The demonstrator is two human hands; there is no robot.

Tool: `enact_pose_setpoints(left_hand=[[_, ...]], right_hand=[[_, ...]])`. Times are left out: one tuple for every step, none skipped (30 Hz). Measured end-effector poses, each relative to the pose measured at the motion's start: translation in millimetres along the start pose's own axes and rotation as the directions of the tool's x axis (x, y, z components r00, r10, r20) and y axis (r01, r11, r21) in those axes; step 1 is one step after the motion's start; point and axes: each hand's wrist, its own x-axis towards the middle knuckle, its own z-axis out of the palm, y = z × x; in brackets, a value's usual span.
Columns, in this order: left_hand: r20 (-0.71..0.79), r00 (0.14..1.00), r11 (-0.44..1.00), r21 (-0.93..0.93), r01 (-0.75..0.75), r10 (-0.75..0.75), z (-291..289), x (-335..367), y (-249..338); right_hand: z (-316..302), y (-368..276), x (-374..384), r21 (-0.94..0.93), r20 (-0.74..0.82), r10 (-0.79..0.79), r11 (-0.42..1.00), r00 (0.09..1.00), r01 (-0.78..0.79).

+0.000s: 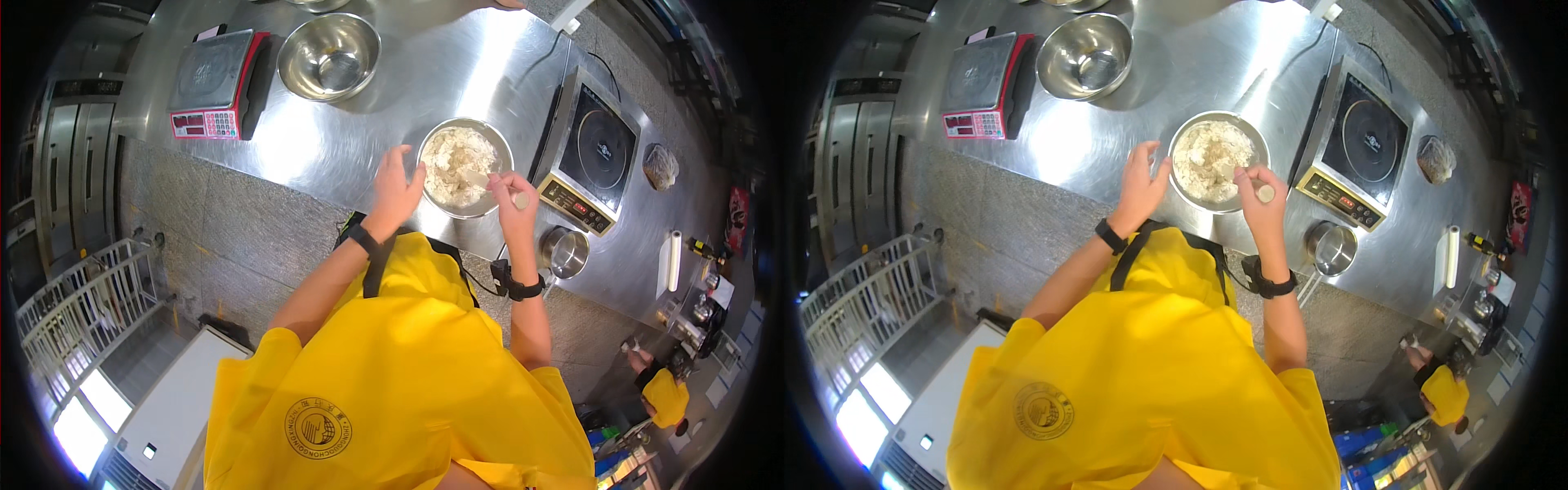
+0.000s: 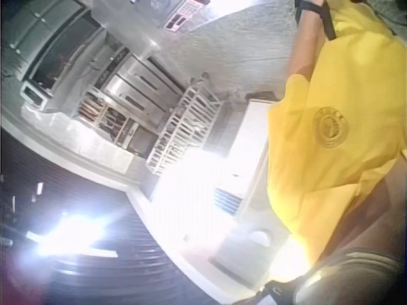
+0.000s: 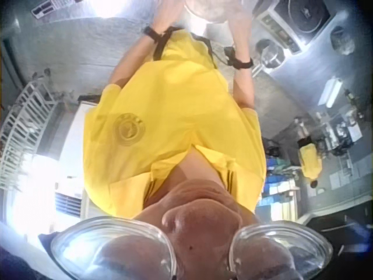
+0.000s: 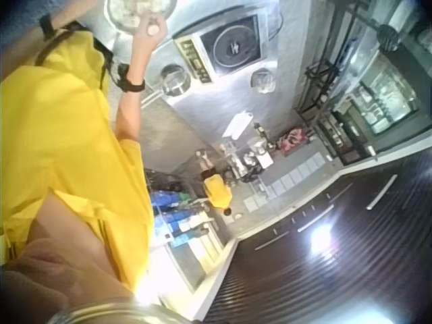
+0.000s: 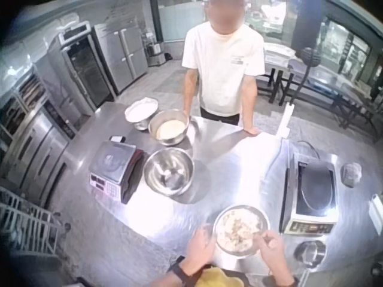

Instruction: The person mixes ingredients in a bowl by hand using a wooden spoon. The person adds a liquid from a small pot into the bowl and continues to stir the mixture until it reaches a thick consistency.

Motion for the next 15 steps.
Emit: enact_pose_setpoints(left_hand=[[-0.048, 0.990, 0.989, 0.059, 0.137, -0.134, -0.3, 0.5, -7.1], [-0.057, 0.988, 0.988, 0.055, 0.145, -0.141, 3.5, 0.2, -12.0], [-0.002, 0.978, 0.975, 0.079, 0.208, -0.209, 9.5, -0.2, -15.7], [0.054, 0.960, 0.957, 0.107, 0.269, -0.276, 15.7, -1.3, -19.8], [0.050, 0.958, 0.956, 0.105, 0.275, -0.282, 23.0, -1.3, -23.2], [0.050, 0.965, 0.965, 0.066, 0.254, -0.257, 30.9, -1.1, -26.2], [0.052, 0.972, 0.973, 0.028, 0.228, -0.229, 32.3, 0.9, -21.6], [0.053, 0.972, 0.973, 0.029, 0.229, -0.231, 31.9, 2.0, -18.0], [0.083, 0.951, 0.948, -0.094, 0.305, -0.298, 31.7, 3.5, -14.3], [0.118, 0.925, 0.900, -0.216, 0.378, -0.361, 31.5, 3.4, -10.3], [0.119, 0.924, 0.898, -0.217, 0.382, -0.364, 34.5, 3.0, -15.9], [0.027, 0.973, 0.964, -0.129, 0.232, -0.230, 36.0, 4.7, -22.7], [-0.053, 0.995, 0.996, -0.026, 0.084, -0.085, 37.2, 4.9, -29.8], [-0.049, 0.995, 0.996, -0.029, 0.086, -0.087, 36.4, 7.7, -31.4], [-0.031, 0.995, 0.995, -0.039, 0.090, -0.091, 35.5, 10.5, -33.2]], right_hand=[[0.8, 0.0, 4.4, 0.031, -0.036, 0.038, 0.999, 0.999, -0.036], [1.8, -0.1, 9.0, 0.062, -0.072, 0.077, 0.995, 0.994, -0.072], [3.3, -0.3, 14.7, 0.059, -0.062, 0.076, 0.996, 0.995, -0.072], [5.7, -1.3, 20.1, 0.100, -0.097, 0.067, 0.993, 0.993, -0.057], [7.8, -3.0, 24.1, 0.142, -0.134, 0.060, 0.989, 0.989, -0.041], [10.1, -5.1, 26.5, 0.141, -0.128, 0.062, 0.989, 0.990, -0.043], [12.3, -7.7, 29.0, 0.156, -0.178, 0.073, 0.987, 0.981, -0.045], [12.6, -9.8, 30.9, 0.171, -0.229, 0.086, 0.984, 0.970, -0.047], [11.0, -10.5, 32.0, 0.171, -0.230, 0.089, 0.984, 0.969, -0.049], [9.5, -14.1, 32.8, 0.233, -0.216, -0.007, 0.971, 0.976, 0.059], [7.8, -18.2, 33.8, 0.294, -0.209, -0.104, 0.942, 0.972, 0.164], [5.3, -23.2, 36.0, 0.292, -0.207, -0.101, 0.943, 0.973, 0.160], [6.0, -36.5, 38.3, 0.370, -0.165, -0.089, 0.918, 0.982, 0.145], [7.4, -45.5, 40.3, 0.443, -0.128, -0.080, 0.887, 0.988, 0.129], [10.9, -48.7, 43.2, 0.440, -0.128, -0.077, 0.889, 0.989, 0.127]])
